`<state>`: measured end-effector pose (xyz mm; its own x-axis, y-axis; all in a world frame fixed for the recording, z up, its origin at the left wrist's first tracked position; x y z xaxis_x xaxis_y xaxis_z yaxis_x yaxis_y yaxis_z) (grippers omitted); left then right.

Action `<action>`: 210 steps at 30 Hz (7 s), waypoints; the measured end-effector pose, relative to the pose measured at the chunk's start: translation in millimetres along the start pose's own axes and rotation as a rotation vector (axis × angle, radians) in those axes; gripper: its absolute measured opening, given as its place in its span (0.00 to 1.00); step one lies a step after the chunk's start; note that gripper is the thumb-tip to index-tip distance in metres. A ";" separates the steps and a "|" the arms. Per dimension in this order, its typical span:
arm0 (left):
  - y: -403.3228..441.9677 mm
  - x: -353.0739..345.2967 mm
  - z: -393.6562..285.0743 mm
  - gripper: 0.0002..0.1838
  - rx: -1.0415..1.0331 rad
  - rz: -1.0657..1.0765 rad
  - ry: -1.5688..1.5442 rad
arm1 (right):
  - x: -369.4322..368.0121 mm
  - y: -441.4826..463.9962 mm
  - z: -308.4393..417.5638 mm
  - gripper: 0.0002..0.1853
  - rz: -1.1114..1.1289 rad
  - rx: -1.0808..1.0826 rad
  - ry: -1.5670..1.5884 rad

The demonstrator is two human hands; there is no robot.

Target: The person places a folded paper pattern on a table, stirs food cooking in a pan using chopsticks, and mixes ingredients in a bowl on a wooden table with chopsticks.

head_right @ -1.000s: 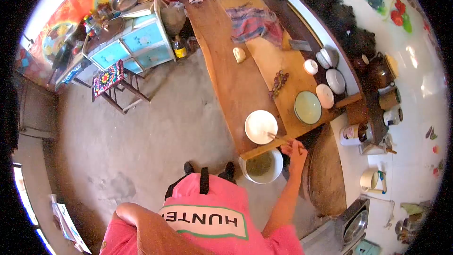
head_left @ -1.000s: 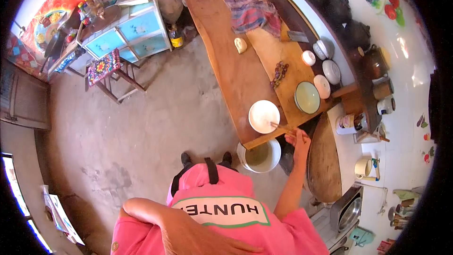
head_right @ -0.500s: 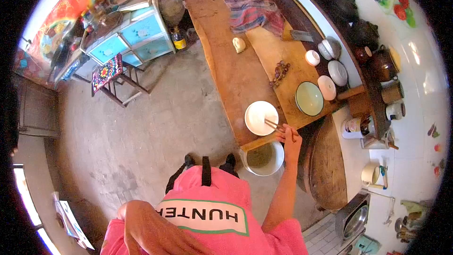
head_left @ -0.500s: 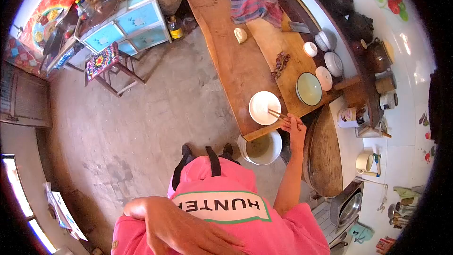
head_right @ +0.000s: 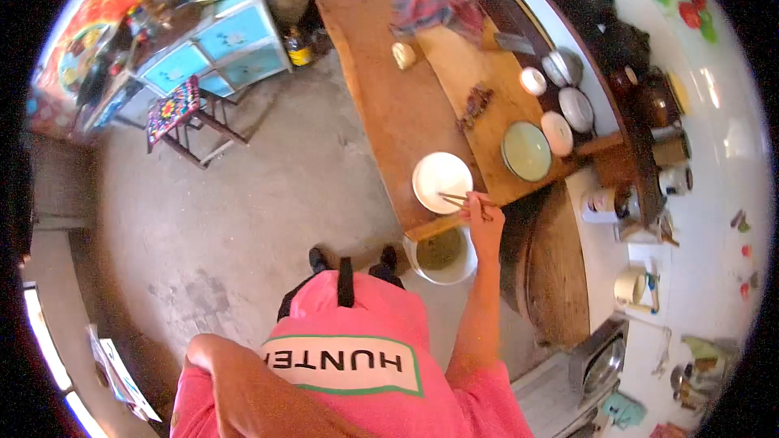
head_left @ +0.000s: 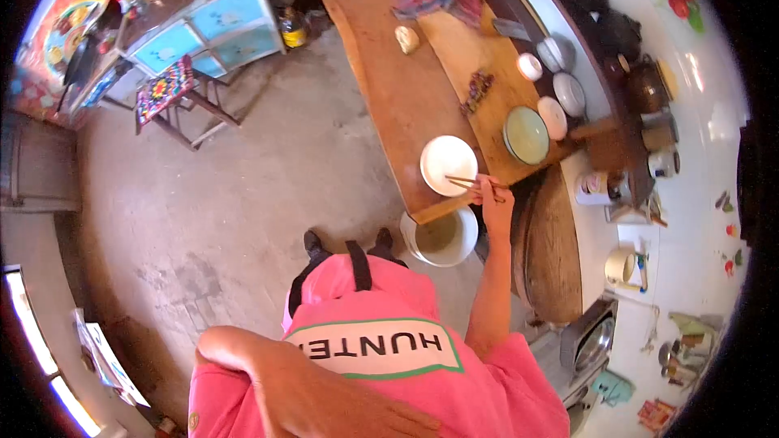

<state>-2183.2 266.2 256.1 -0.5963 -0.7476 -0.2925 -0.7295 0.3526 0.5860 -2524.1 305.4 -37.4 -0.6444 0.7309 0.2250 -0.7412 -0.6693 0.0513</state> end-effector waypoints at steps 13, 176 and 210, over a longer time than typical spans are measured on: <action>-13.8 14.4 -7.6 0.36 0.021 0.039 0.070 | 71.6 32.4 -10.7 0.16 -0.105 -0.006 0.128; -496.7 13.2 301.1 0.12 1.120 -2.117 -0.055 | 62.1 4.6 -37.0 0.14 -0.242 -0.196 0.243; -503.5 36.0 292.0 0.15 1.347 -1.999 0.196 | 67.2 9.0 -51.9 0.13 -0.250 -0.190 0.345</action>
<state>-1935.2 226.1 -270.2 0.7524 -0.4939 0.4358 0.0813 -0.5870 -0.8055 -2583.8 355.4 -72.4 -0.4423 0.8901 -0.1101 -0.8825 -0.4538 -0.1233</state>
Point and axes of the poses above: each hand's wrist, its own y-axis towards the middle knuckle, its own x-axis out of the back of the hand, z = x × y, the point moved 8 cm from there along y, towards the middle knuckle, and after that the axes turned 10 degrees about x, right-handed, at the moved point
